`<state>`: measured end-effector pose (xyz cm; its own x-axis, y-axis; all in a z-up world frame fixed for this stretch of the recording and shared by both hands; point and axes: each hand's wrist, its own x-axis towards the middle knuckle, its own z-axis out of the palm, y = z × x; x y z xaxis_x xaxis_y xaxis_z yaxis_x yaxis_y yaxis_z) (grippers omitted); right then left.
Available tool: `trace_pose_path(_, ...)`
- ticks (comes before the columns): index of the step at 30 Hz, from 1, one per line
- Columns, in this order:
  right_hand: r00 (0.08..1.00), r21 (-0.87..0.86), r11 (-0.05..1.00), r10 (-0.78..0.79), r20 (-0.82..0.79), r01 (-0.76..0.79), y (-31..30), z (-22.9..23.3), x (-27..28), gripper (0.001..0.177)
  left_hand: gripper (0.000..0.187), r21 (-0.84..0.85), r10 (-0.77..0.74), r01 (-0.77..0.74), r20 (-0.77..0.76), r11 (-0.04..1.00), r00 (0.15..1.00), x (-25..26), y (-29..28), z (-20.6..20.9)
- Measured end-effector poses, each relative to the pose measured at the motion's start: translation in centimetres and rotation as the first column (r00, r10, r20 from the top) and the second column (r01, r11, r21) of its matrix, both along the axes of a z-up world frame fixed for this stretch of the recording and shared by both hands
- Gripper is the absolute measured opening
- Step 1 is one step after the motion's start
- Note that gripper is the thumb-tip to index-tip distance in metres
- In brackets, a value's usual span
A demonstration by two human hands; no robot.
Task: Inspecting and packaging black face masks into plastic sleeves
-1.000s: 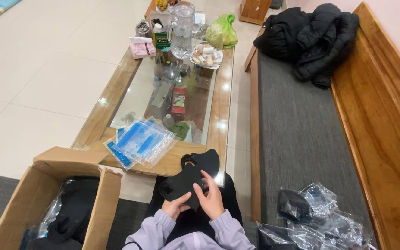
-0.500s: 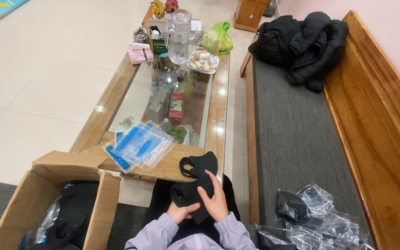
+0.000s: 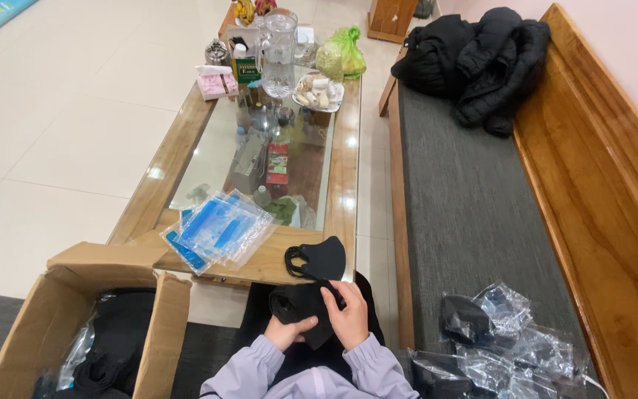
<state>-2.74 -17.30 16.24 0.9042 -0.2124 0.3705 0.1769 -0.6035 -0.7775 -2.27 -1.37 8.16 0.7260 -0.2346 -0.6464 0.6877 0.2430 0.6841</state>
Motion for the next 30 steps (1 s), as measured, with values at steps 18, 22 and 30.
trace_pose_path(18,0.984,0.227,0.963,0.166,-0.068,-0.147,1.0,-2.3,1.2,0.016,0.096,0.063,0.263,-0.256,-0.159,0.965,0.952,1.1,3.4,-0.3)
trace_pose_path(22,0.952,0.544,0.839,0.149,-0.268,0.021,-1.1,-9.2,4.1,0.008,0.092,0.072,0.429,-0.423,-0.159,0.903,0.889,0.6,5.4,-3.6)
trace_pose_path(30,0.87,0.612,0.718,0.017,-0.492,0.332,-3.1,-9.7,6.8,0.023,0.07,0.099,0.497,-0.487,-0.115,0.868,0.86,1.4,7.9,-3.1)
